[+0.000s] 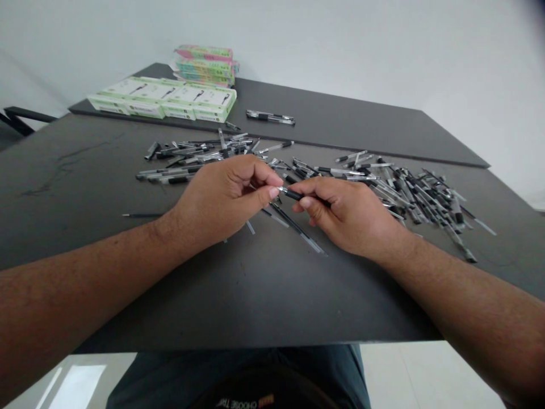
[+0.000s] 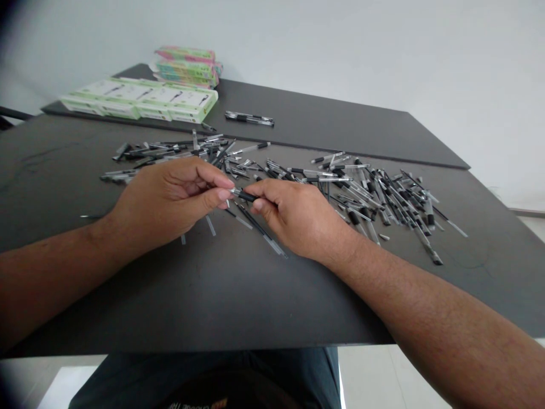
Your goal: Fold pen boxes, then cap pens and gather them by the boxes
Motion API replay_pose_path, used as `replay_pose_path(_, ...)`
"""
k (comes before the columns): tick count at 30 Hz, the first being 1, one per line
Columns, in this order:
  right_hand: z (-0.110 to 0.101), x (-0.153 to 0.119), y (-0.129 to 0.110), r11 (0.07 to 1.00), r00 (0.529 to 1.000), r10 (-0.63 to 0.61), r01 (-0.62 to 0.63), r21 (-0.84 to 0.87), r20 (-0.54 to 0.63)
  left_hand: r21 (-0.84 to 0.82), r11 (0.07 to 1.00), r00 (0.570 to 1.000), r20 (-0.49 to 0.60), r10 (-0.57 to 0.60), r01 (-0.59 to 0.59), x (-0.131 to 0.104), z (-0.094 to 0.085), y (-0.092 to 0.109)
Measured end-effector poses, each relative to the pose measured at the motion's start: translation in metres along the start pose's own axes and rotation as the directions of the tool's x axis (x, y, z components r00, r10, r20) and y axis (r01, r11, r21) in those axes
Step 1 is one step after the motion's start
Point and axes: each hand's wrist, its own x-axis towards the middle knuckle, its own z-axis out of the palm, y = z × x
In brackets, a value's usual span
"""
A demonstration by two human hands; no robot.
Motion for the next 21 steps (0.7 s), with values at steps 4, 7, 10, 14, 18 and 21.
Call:
replay_pose_path(4, -0.001, 0.0, -0.0021, 0.999, 0.999, 0.045, -0.045, 0.01, 0.012, -0.018, 1.0, 1.0, 0.005, -0.001, 0.001, -0.0018, 0.0017, 0.0002)
replay_pose_path(7, -0.0017, -0.0003, -0.0024, 0.999, 0.999, 0.043, -0.043, -0.004, 0.003, -0.018, 1.0, 1.0, 0.021, -0.018, 0.018, -0.0036, 0.0022, 0.0032)
replay_pose_path(10, -0.002, -0.0004, -0.0025, 1.0, 1.0, 0.024, -0.024, -0.009, -0.012, 0.001, 1.0, 0.999, 0.031, -0.016, 0.016, -0.0043, 0.0017, 0.005)
replay_pose_path(14, -0.002, -0.0001, -0.0025, 0.999, 1.0, -0.005, 0.004, -0.032, -0.013, -0.064, 0.998, 0.999, 0.03, -0.016, 0.018, -0.0037, 0.0028, 0.0006)
replay_pose_path(18, -0.0023, 0.0002, -0.0018, 0.998, 0.999, -0.029, 0.028, -0.051, -0.021, -0.14, 0.989, 0.998, 0.04, -0.045, 0.051, -0.0018, 0.0042, -0.0036)
replay_pose_path(21, -0.0024, -0.0005, -0.0015, 0.997, 0.998, -0.049, 0.047, -0.056, -0.029, -0.06, 0.995, 0.994, 0.083, -0.074, 0.079, -0.0002, 0.0029, -0.0013)
